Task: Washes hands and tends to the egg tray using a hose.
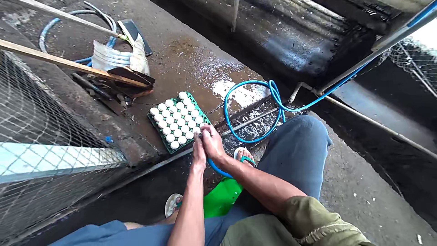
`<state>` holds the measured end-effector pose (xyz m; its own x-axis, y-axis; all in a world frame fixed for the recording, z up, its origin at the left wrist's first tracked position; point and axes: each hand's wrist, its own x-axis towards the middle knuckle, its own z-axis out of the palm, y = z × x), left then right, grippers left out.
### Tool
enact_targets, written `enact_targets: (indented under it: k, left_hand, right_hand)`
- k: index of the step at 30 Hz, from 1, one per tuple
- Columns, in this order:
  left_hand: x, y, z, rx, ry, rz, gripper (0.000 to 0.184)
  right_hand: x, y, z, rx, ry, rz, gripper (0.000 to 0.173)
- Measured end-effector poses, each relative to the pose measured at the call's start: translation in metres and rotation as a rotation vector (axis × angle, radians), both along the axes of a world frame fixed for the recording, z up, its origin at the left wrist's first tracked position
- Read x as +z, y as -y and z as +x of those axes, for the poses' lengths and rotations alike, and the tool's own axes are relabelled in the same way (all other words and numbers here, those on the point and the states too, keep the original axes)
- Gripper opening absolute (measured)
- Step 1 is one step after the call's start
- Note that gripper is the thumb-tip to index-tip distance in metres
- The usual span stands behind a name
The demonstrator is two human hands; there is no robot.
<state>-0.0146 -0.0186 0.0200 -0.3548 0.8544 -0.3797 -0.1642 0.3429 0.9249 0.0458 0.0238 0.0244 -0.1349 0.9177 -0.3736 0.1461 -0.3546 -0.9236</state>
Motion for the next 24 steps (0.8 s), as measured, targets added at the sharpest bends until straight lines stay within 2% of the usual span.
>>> enact_targets:
  k: [3,5,7,9,11,12,14,17,20,21,24]
  left_hand:
    - [0.002,-0.006,0.002,0.017,0.005,-0.033,0.051]
    - [0.002,-0.005,0.001,0.064,0.046,0.010,0.049]
    - [0.003,0.000,-0.005,-0.003,0.051,0.000,0.051]
    - [0.002,-0.003,-0.006,-0.039,0.046,-0.067,0.049]
    - [-0.001,-0.007,-0.004,-0.022,0.133,-0.086,0.041]
    - [0.000,-0.010,-0.002,0.032,0.152,-0.097,0.036]
    - [0.002,-0.013,-0.001,0.140,0.116,-0.083,0.036]
    - [0.005,-0.003,0.001,0.085,0.105,0.015,0.051]
    - [0.000,-0.008,0.003,0.098,-0.032,-0.071,0.054]
    - [-0.001,-0.009,0.002,0.102,-0.012,-0.061,0.052]
    - [0.002,-0.003,0.001,0.106,-0.019,-0.024,0.043]
  right_hand:
    - [-0.004,-0.013,-0.001,-0.054,-0.002,-0.092,0.035]
    - [0.002,0.003,-0.005,-0.018,0.020,-0.026,0.036]
    - [-0.002,0.006,-0.004,0.014,0.010,0.014,0.037]
    - [-0.008,-0.018,0.001,-0.001,-0.053,-0.157,0.036]
    - [-0.009,-0.033,0.005,-0.042,-0.138,-0.362,0.037]
    - [-0.008,-0.033,0.004,-0.070,-0.151,-0.373,0.037]
    - [-0.001,-0.023,0.000,-0.049,-0.098,-0.216,0.039]
    - [0.006,-0.006,-0.003,0.085,0.059,0.087,0.039]
    - [-0.001,-0.017,-0.004,-0.003,0.055,-0.071,0.037]
    - [0.003,-0.014,-0.005,-0.006,0.056,-0.076,0.038]
    - [0.011,0.006,-0.007,0.075,0.072,0.107,0.039]
